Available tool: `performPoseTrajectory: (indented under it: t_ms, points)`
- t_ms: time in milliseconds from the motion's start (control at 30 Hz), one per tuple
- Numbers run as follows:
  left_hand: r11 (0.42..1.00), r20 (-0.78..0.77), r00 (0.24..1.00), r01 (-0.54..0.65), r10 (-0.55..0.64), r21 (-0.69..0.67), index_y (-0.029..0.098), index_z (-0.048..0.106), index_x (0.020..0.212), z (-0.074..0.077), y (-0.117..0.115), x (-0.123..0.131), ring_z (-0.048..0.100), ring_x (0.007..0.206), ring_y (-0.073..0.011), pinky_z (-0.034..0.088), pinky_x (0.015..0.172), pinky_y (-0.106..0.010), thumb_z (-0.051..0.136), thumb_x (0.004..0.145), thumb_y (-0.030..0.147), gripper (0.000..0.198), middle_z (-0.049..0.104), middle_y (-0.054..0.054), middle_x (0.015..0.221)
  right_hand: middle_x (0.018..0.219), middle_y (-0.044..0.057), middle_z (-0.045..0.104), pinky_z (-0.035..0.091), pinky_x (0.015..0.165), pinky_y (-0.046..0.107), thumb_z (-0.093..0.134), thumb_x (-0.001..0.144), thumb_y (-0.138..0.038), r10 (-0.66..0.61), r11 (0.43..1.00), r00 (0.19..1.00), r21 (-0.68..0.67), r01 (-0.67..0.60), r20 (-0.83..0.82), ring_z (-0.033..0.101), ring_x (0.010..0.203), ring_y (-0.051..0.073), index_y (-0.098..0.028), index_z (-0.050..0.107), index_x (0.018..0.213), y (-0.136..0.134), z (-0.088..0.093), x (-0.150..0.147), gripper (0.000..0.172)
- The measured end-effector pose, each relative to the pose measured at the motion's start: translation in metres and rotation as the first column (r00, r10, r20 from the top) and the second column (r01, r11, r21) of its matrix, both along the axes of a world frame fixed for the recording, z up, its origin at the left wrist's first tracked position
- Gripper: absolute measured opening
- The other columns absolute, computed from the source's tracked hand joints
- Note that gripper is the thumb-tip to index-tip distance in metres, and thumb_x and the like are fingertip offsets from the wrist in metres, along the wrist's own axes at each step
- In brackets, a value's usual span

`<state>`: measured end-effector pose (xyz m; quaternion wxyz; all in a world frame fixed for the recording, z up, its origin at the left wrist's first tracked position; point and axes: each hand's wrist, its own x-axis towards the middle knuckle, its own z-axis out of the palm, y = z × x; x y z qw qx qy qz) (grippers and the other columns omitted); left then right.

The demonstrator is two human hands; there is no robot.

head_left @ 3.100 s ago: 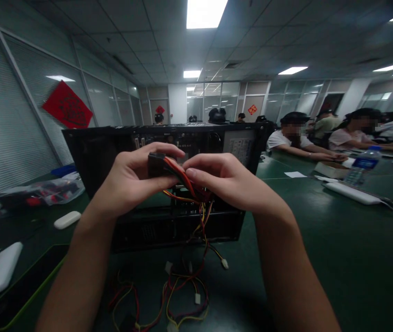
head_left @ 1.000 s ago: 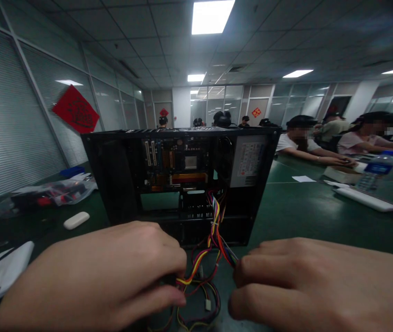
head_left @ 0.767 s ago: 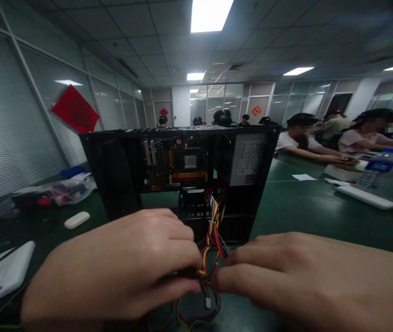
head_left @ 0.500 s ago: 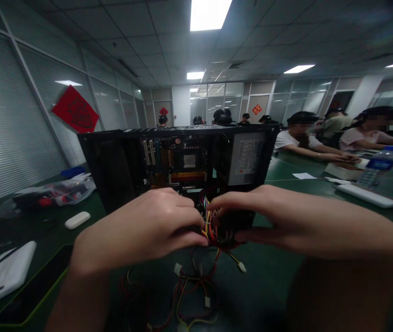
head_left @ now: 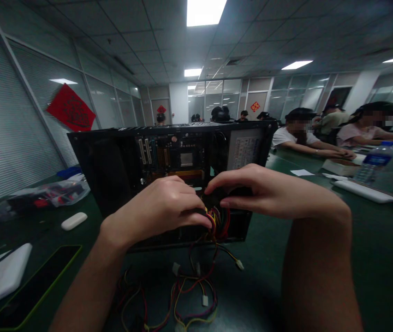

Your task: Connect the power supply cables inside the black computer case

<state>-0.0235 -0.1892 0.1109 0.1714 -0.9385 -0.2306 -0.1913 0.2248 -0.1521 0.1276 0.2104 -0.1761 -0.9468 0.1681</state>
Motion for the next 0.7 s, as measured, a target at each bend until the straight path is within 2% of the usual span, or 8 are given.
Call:
performPoseTrajectory:
  t_ms: [133, 267, 433, 567, 700]
  points:
    - [0.988, 0.01, 1.0, 0.009, -0.011, 0.153, 0.015, 0.069, 0.079, 0.001, 0.0, 0.0, 0.062, 0.066, -0.0132, 0.05, 0.076, -0.029, 0.062, 0.094, 0.045, 0.034, 0.068, -0.001, 0.07, 0.106, 0.007, 0.076, 0.056, 0.08, 0.025, 0.066, 0.094, -0.033, 0.095, 0.994, 0.992, -0.04, -0.098, -0.081, 0.07, 0.094, 0.018, -0.016, 0.07, 0.121, 0.009, -0.001, 0.003, 0.032]
    - [0.972, 0.02, 0.999, 0.029, -0.035, 0.231, 0.016, 0.063, 0.068, 0.001, 0.001, 0.0, 0.057, 0.06, -0.011, 0.049, 0.074, -0.028, 0.062, 0.093, 0.049, 0.041, 0.063, 0.001, 0.063, 0.108, 0.007, 0.075, 0.056, 0.084, 0.026, 0.068, 0.093, -0.034, 0.154, 0.983, 0.977, -0.074, -0.166, -0.146, 0.07, 0.097, 0.018, -0.016, 0.071, 0.119, 0.015, -0.004, 0.0, 0.032]
    - [0.959, 0.043, 0.995, 0.074, -0.089, 0.273, 0.016, 0.057, 0.06, -0.001, 0.004, -0.002, 0.052, 0.052, -0.0095, 0.048, 0.067, -0.026, 0.066, 0.089, 0.049, 0.045, 0.056, 0.003, 0.054, 0.109, 0.008, 0.074, 0.056, 0.083, 0.026, 0.068, 0.093, -0.036, 0.186, 0.976, 0.968, -0.084, -0.202, -0.167, 0.069, 0.097, 0.018, -0.015, 0.07, 0.121, 0.017, -0.005, -0.007, 0.035]
    - [0.956, 0.064, 0.994, 0.067, -0.089, 0.286, 0.016, 0.056, 0.057, 0.001, 0.003, -0.005, 0.052, 0.05, -0.0098, 0.046, 0.063, -0.026, 0.066, 0.088, 0.053, 0.049, 0.054, 0.004, 0.051, 0.112, 0.008, 0.072, 0.056, 0.084, 0.027, 0.066, 0.094, -0.035, 0.177, 0.978, 0.965, -0.077, -0.194, -0.191, 0.068, 0.098, 0.018, -0.015, 0.067, 0.124, 0.013, -0.004, -0.013, 0.036]
    - [0.963, 0.104, 0.994, 0.0, -0.029, 0.27, 0.016, 0.064, 0.07, 0.003, 0.001, -0.007, 0.056, 0.053, -0.0117, 0.044, 0.06, -0.025, 0.065, 0.084, 0.064, 0.05, 0.057, 0.003, 0.055, 0.115, 0.009, 0.071, 0.057, 0.086, 0.029, 0.066, 0.094, -0.036, 0.184, 0.967, 0.959, -0.136, -0.217, -0.216, 0.069, 0.099, 0.019, -0.016, 0.062, 0.131, 0.008, -0.006, -0.016, 0.042]
